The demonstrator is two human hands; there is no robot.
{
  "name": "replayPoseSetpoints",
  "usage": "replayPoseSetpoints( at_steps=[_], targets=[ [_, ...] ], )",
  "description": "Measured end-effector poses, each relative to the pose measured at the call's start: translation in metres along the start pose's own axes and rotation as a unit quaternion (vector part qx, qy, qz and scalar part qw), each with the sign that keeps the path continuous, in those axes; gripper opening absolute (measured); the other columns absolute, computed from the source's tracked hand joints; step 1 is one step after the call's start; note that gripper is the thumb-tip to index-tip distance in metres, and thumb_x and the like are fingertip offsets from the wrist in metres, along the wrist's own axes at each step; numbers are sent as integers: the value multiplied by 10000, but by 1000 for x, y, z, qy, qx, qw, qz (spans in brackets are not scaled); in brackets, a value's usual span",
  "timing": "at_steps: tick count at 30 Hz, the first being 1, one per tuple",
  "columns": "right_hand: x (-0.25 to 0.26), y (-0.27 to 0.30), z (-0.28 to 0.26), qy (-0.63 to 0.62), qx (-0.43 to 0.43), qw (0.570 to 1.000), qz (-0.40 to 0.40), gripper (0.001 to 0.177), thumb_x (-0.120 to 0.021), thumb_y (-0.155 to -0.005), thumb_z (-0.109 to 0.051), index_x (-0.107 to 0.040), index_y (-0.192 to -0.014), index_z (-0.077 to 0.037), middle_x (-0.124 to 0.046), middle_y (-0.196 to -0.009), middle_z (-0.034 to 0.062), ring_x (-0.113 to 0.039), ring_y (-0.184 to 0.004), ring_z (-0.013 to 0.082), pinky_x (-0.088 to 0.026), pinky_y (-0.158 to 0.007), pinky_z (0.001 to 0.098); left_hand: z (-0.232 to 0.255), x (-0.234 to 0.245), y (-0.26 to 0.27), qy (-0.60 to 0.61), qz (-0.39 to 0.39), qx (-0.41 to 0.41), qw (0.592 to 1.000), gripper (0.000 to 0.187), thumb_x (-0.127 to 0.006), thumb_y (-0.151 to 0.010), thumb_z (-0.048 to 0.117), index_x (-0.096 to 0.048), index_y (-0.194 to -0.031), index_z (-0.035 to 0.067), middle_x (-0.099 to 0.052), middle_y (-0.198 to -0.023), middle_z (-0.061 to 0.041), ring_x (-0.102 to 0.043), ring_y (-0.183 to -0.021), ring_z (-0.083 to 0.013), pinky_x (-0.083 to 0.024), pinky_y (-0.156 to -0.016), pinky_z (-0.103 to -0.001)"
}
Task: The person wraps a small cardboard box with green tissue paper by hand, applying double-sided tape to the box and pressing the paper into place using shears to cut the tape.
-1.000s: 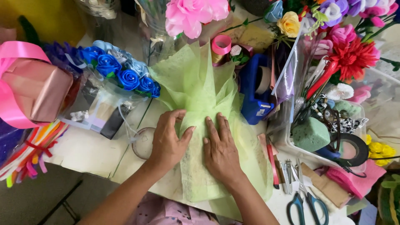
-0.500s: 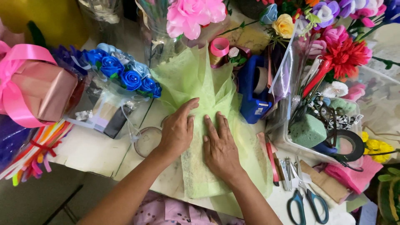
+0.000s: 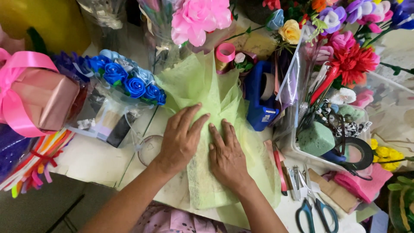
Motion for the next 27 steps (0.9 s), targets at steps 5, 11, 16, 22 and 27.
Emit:
replayPoseSetpoints(
  at_steps=[5,11,16,22,27],
  targets=[
    [0,11,-11,48,144,984,91,531,-268,-1105,-228,-292,-1579,11,-380,-1601,239,-270,-1547,391,-201,-1315,483,50,-26,9,148,-191,-99,965,423,-643,-1010,115,-575,-1383,-71,-614,-1408,-262,-590,-1321,-348,-461,-1164,-409],
    [-3,7,-1,-8,88,995,46,744,-515,-888,-105,-284,-1588,-1,-254,-1654,285,-193,-1568,426,-190,-1302,507,31,-55,26,130,-298,-42,945,710,-517,-1040,459,-329,-1582,41,-350,-1618,-261,-297,-1517,-408,-247,-1247,-482],
    [-5,7,4,-45,54,997,17,638,-422,-1013,-225,-262,-1611,-71,-186,-1688,249,-142,-1583,427,-176,-1293,520,28,-60,33,95,-294,-40,950,697,-425,-1062,523,-317,-1604,99,-309,-1647,-243,-236,-1551,-398,-220,-1258,-481],
    [-2,3,-1,-38,76,996,27,590,-356,-1070,-254,-239,-1614,-58,-190,-1689,250,-131,-1595,428,-163,-1320,529,27,-63,37,44,-300,-27,952,717,-363,-1066,582,-279,-1632,149,-245,-1692,-184,-206,-1577,-344,-252,-1233,-454],
    [5,0,-5,-42,99,993,38,556,-346,-1082,-252,-285,-1587,-28,-304,-1657,227,-202,-1583,414,-185,-1330,542,26,-73,43,63,-362,21,930,740,-359,-1050,600,-225,-1648,185,-208,-1707,-158,-163,-1581,-324,-315,-1141,-481]
  ],
)
Point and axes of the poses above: each hand's wrist, its own y-axis away from the middle knuckle, its own x-axis out of the back of the hand, z = x × y, the point moved 8 cm from there along -y, towards the middle knuckle
